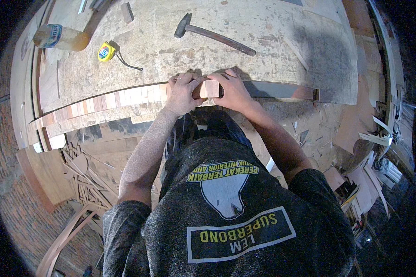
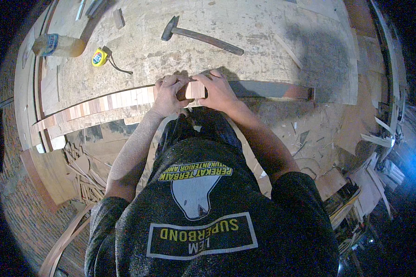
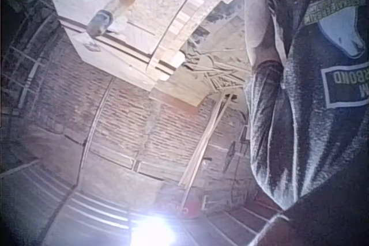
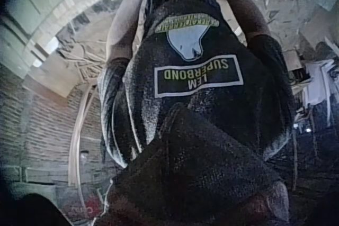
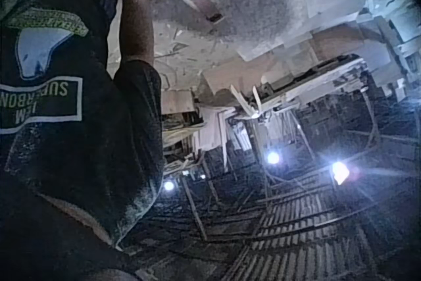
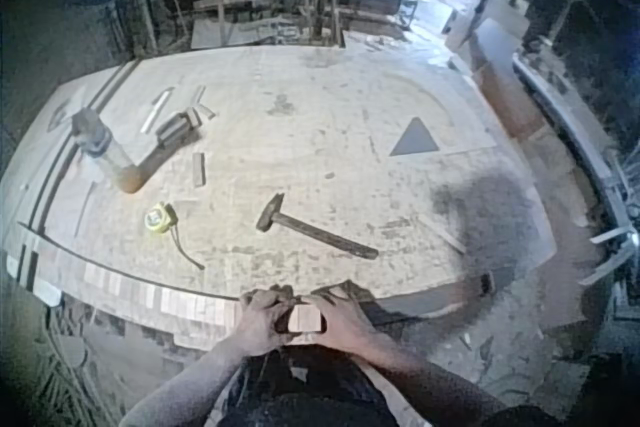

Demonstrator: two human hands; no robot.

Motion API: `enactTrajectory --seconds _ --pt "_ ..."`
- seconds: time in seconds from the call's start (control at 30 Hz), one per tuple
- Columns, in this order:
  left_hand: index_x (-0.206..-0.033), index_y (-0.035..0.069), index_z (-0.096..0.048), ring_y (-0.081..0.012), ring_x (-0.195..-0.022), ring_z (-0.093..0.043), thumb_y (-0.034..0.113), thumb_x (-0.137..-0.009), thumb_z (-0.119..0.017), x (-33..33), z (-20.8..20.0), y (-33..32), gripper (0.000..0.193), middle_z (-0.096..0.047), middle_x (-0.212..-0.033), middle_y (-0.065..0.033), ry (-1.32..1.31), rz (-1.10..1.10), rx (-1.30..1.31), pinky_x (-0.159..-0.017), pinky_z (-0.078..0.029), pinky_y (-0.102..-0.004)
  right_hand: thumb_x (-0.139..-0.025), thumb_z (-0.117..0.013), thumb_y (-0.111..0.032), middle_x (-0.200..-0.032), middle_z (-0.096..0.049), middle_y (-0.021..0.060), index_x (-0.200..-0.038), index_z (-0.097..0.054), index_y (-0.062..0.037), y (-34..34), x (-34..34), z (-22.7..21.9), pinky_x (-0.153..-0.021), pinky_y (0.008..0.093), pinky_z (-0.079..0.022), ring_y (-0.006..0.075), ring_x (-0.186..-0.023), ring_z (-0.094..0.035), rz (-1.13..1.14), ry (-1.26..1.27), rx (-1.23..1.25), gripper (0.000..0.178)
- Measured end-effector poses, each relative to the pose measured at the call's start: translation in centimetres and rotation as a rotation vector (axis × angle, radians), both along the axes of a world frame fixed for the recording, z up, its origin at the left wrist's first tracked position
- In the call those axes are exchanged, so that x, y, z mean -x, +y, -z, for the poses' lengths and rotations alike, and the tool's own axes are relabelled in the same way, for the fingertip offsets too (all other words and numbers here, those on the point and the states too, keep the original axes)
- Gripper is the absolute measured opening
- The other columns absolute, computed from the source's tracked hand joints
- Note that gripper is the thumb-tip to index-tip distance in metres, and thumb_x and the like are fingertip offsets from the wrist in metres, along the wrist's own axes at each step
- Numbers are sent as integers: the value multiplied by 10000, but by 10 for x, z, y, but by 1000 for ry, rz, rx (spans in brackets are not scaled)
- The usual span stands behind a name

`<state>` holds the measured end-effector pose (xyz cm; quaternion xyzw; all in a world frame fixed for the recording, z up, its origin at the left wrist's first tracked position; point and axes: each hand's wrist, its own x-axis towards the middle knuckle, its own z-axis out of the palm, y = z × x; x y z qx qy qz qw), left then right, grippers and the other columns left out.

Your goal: The person assembles small wooden pieces by hand and with a hammer, positioning them onto a longer wooden base on a workbench.

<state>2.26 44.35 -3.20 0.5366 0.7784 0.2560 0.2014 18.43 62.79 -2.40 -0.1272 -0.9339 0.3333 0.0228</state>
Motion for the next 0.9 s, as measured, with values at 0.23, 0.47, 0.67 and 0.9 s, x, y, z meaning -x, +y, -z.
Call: enactTrajectory --seconds 0.23,0.47,0.67,0.9 --pt "-1367 177 -717 -269 -1270 -586 323 -682 -952 0 3 -1 739 -645 -1281 -39 -6 -1 -60 -1116 -334 -528 -693 -918 -230 -1191 -742 173 -1393 -644 -149 3 2 -4 -1079 521 -488 417 -1245 -599 -23 -36 46 757" --pt "-1358 161 -724 -272 -1268 -587 322 -686 -955 0 6 0 729 -647 -1276 -43 6 -9 -90 -1125 -327 -527 -681 -929 -229 -1155 -735 177 -1330 -650 -129 4 4 -5 -1073 514 -497 424 -1215 -611 -61 10 30 713" --pt "-1375 162 -719 -277 -1269 -584 327 -683 -954 1 3 1 749 -638 -1265 -52 3 -5 -52 -1136 -312 -532 -704 -905 -201 -1106 -719 197 -1332 -640 -113 6 5 -4 -1033 510 -514 424 -1180 -625 -86 19 2 687" --pt "-1412 190 -702 -295 -1293 -587 334 -679 -945 1 5 -1 786 -634 -1296 -61 -1 -14 20 -1164 -282 -569 -732 -881 -165 -1036 -699 197 -1332 -636 -104 3 5 -5 -986 519 -524 417 -1142 -637 -88 16 -13 651"
